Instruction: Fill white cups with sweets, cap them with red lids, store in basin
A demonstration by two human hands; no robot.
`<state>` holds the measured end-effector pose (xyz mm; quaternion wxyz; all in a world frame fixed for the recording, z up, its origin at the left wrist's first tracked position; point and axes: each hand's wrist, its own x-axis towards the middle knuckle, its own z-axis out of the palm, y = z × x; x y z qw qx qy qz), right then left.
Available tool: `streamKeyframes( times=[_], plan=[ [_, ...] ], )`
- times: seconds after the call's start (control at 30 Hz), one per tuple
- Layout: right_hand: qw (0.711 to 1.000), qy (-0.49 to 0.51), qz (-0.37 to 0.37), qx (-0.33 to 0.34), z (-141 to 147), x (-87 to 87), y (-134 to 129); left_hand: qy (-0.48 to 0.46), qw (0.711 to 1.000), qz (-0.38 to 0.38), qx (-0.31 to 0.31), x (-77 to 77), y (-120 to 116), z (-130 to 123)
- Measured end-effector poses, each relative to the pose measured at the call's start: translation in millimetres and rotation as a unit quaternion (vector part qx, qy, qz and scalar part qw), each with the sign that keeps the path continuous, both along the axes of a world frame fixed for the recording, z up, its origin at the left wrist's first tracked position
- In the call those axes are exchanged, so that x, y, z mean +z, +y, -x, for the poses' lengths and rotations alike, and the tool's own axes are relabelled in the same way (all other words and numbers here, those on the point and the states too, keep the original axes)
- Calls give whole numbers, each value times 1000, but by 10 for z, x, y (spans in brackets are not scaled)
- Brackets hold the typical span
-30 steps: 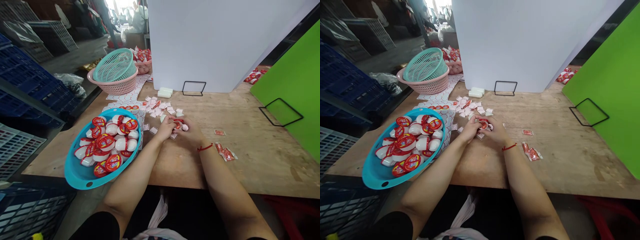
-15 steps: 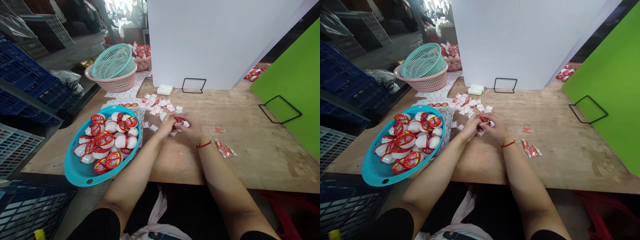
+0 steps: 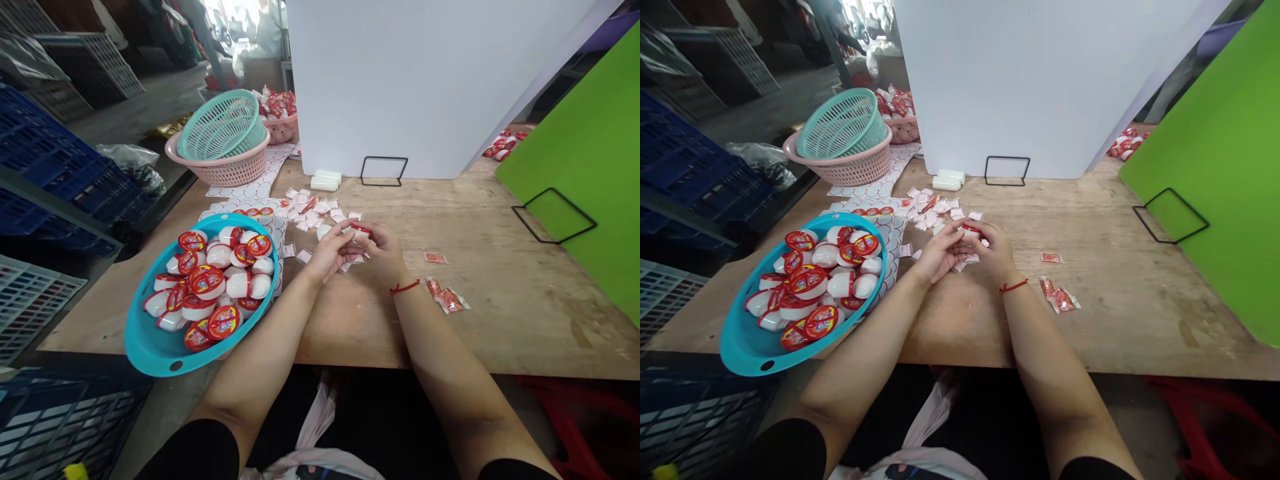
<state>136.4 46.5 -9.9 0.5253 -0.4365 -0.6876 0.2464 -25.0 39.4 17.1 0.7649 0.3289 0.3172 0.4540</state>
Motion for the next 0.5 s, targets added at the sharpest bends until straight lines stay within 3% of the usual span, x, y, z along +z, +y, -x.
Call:
streamKeyframes(
  times=[0.5],
  plan=[
    [999, 17, -45, -16, 55, 6, -32, -17, 999, 37, 26, -38, 10, -30]
  ],
)
